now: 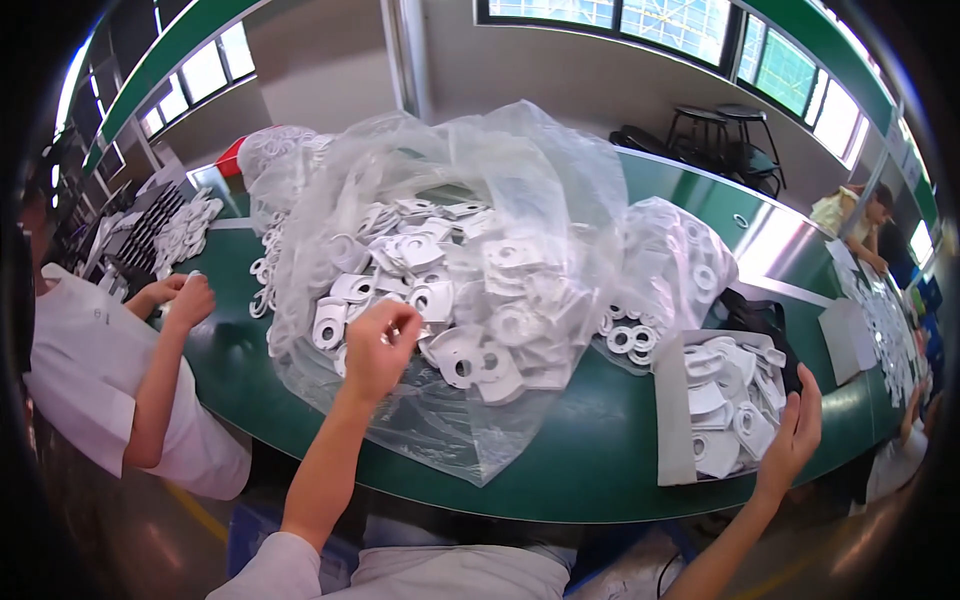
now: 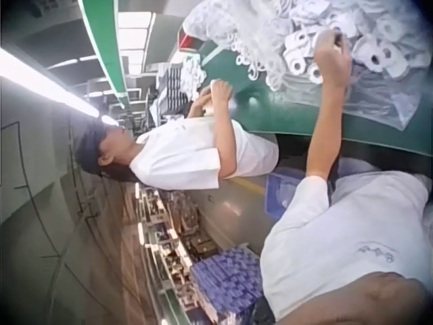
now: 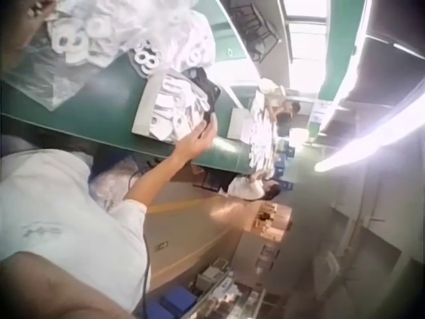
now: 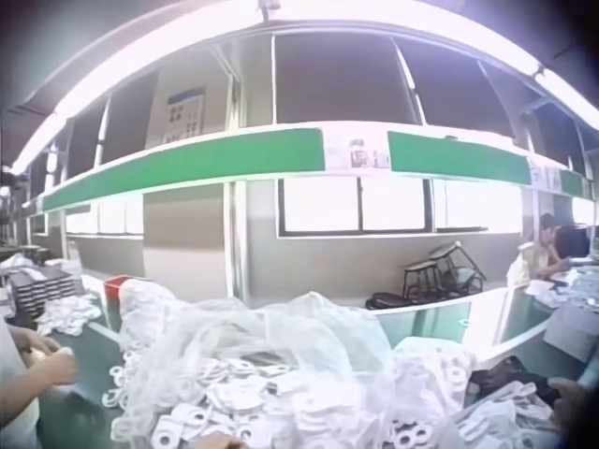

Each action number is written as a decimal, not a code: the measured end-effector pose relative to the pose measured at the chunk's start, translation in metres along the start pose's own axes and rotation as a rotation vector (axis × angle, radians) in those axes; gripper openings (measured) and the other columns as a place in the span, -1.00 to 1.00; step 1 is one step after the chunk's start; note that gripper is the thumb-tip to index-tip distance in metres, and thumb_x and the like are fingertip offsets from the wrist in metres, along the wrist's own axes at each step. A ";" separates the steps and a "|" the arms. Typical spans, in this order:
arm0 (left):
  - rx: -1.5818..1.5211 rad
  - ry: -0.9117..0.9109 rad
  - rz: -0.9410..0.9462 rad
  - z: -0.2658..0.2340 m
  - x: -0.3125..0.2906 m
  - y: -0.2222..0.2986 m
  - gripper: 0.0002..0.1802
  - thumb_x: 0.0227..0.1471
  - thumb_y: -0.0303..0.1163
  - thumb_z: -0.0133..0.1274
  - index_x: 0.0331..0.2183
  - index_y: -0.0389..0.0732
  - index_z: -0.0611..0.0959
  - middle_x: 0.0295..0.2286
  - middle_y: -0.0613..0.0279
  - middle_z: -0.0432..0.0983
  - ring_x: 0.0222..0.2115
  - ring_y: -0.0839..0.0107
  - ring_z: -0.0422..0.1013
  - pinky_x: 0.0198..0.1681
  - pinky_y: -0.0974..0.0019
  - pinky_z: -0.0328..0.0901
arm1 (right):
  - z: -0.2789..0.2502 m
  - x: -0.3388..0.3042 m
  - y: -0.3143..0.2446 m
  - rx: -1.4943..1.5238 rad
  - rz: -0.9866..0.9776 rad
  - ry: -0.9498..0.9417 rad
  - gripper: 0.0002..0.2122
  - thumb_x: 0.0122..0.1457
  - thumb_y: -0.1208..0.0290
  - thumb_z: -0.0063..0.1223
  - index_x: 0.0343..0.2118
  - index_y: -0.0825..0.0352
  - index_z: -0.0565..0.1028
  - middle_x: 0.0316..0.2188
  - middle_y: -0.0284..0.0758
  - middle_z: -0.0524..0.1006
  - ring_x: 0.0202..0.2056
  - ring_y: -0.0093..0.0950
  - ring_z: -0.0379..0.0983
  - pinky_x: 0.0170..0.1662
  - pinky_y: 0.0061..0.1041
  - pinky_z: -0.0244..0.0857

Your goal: Assembling small white plastic components by hand at a factory workbench.

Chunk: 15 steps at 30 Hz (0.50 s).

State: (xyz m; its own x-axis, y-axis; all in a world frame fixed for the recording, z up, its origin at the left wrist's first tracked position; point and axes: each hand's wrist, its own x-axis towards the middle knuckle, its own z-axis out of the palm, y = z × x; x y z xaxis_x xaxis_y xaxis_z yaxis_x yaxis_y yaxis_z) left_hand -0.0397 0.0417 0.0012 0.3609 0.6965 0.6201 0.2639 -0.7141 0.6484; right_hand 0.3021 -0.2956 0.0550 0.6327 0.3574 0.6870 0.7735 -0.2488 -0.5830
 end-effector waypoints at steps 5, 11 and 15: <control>0.246 -0.222 -0.069 -0.029 0.001 -0.034 -0.73 -0.26 -0.42 0.28 -0.41 -0.23 0.60 -0.33 0.15 0.47 -0.18 0.14 0.34 -0.08 0.19 0.22 | 0.038 -0.018 -0.084 0.195 -0.198 -0.132 -0.79 0.20 0.57 -0.22 -0.22 0.51 0.47 -0.16 -0.19 0.50 -0.08 -0.42 0.39 0.05 -0.47 0.20; 0.311 0.015 0.077 -0.030 0.006 -0.035 -0.84 -0.17 -0.53 0.20 -0.43 -0.28 0.57 -0.41 0.18 0.50 -0.36 0.20 0.42 -0.26 0.26 0.30 | 0.155 -0.018 -0.087 0.177 0.143 -0.417 -0.88 0.05 0.57 0.07 -0.34 0.43 0.55 -0.45 -0.27 0.55 -0.44 -0.47 0.49 -0.33 -0.54 0.34; 0.135 0.322 0.089 -0.029 0.016 -0.010 -0.97 -0.02 -0.60 0.07 -0.43 -0.30 0.56 -0.44 0.21 0.48 -0.49 0.42 0.40 -0.46 0.42 0.28 | 0.186 -0.023 -0.043 -0.168 -0.055 -0.371 -0.86 -0.02 0.58 0.13 -0.35 0.41 0.56 -0.42 -0.22 0.53 -0.41 -0.30 0.48 -0.27 -0.44 0.35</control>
State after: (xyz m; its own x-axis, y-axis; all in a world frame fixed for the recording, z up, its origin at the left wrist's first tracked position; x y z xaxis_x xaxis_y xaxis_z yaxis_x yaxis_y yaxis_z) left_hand -0.0622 0.0615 0.0173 0.0927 0.6023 0.7929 0.3675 -0.7607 0.5350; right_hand 0.2473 -0.1256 -0.0163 0.5572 0.6670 0.4946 0.8208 -0.3522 -0.4497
